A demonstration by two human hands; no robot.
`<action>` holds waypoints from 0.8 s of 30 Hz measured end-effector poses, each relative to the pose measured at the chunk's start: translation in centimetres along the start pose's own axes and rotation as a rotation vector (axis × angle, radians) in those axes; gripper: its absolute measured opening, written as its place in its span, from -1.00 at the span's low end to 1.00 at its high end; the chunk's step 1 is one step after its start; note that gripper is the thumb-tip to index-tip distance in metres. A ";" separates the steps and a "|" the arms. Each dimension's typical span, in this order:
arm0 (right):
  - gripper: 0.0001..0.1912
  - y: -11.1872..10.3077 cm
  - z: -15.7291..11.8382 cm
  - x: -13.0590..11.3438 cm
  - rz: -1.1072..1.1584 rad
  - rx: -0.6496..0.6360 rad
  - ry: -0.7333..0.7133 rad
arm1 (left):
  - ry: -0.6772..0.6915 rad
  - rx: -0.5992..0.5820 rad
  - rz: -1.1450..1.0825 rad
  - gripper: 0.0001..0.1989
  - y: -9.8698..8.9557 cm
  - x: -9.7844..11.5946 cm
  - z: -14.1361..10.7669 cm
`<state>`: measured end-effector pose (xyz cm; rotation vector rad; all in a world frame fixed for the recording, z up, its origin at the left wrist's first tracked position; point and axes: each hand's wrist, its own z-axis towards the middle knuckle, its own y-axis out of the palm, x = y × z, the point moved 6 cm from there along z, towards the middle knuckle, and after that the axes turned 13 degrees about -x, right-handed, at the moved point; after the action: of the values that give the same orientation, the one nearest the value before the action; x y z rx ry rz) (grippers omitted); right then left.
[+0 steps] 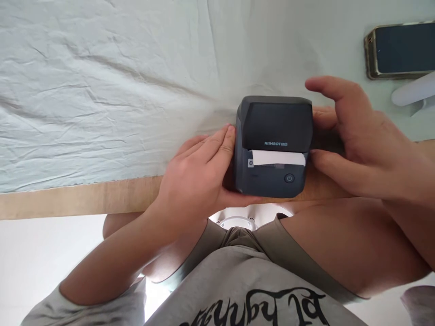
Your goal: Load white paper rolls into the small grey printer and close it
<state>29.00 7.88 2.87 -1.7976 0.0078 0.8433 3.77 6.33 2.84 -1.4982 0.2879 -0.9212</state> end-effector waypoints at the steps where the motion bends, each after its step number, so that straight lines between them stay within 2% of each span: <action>1: -0.03 0.0 0.0 0.0 -0.020 -0.017 -0.024 | -0.013 -0.024 -0.019 0.01 0.1 -0.1 0.1; 3: -0.08 0.1 -0.1 0.0 -0.033 -0.064 -0.048 | -0.035 -0.046 -0.042 0.04 0.1 -0.2 0.0; 6: -0.28 0.1 -0.1 0.4 0.022 -0.027 0.023 | -0.075 -0.048 -0.077 0.06 0.0 -0.6 -0.3; 10: -0.07 -0.5 0.3 0.4 0.006 0.065 0.111 | -0.189 -0.175 -0.211 0.20 0.2 -1.6 -0.4; 13: -0.05 -1.7 0.5 0.2 -0.024 0.147 0.137 | -0.186 -0.214 -0.250 0.05 0.1 -1.5 0.2; 15: -0.14 -2.4 0.7 -0.3 -0.024 0.189 0.109 | -0.171 -0.218 -0.236 -0.07 0.0 -1.1 0.6; 19: -0.38 -2.9 0.7 -1.9 0.019 0.265 0.042 | -0.176 -0.196 -0.213 -0.10 -0.1 -0.6 1.0; 24: -0.56 -2.7 0.3 -2.9 0.090 0.346 0.166 | -0.173 -0.228 -0.187 -0.12 0.0 -0.4 1.0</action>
<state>27.71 8.09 6.66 -1.5418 0.3257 0.7047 4.23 7.27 2.78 -1.8276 0.1309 -0.9213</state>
